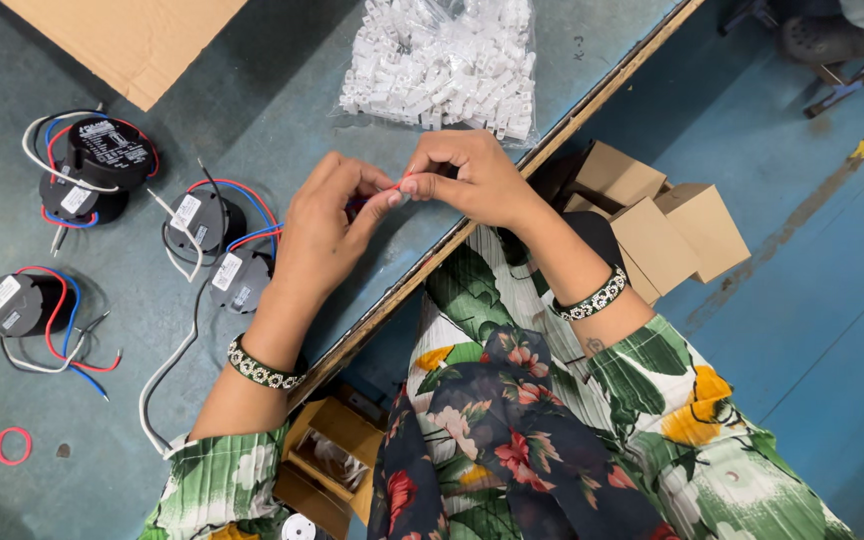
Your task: The person assembles small black cylindrical electronic components by attaching white plastic connectors to their wires. The person repeatedly picks up a component, aligns the connector, and secures it before placing the finished unit into a cardboard box. The person also opens a small cardboard box at the end.
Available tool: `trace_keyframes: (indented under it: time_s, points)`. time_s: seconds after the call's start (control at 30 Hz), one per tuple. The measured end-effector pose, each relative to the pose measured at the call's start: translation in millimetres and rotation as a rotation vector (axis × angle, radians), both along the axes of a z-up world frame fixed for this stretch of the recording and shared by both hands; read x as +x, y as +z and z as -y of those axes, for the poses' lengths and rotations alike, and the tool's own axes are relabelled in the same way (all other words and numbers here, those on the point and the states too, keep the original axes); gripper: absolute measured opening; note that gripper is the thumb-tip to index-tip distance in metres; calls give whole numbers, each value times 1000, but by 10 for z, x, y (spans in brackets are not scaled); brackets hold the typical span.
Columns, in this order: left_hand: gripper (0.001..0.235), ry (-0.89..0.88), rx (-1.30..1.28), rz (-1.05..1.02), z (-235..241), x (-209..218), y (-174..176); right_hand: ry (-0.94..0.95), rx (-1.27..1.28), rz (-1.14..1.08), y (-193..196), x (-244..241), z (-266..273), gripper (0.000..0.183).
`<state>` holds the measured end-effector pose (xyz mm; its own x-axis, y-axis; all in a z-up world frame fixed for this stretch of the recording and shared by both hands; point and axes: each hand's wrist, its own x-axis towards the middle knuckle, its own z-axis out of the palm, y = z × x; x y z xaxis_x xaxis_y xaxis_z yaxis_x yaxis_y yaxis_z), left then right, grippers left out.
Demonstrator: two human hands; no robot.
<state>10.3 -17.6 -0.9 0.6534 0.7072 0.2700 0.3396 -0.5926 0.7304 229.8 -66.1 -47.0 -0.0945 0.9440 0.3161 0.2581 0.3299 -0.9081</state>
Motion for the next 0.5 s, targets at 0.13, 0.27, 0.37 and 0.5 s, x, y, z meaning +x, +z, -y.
trace_keyframes:
  time_s: [0.13, 0.27, 0.37, 0.5]
  points:
    - [16, -11, 3, 24, -5, 6, -8, -45, 27, 51, -38, -17, -14, 22]
    - [18, 8, -5, 25, -7, -6, -45, -90, -11, 32, -126, -30, -2, 20]
    - [18, 42, 14, 50, -53, -54, -77, -103, -12, -153, -199, -1, -12, 18]
    - [17, 169, 12, 81, -213, -151, -114, -100, -28, -304, -259, 33, -10, 18]
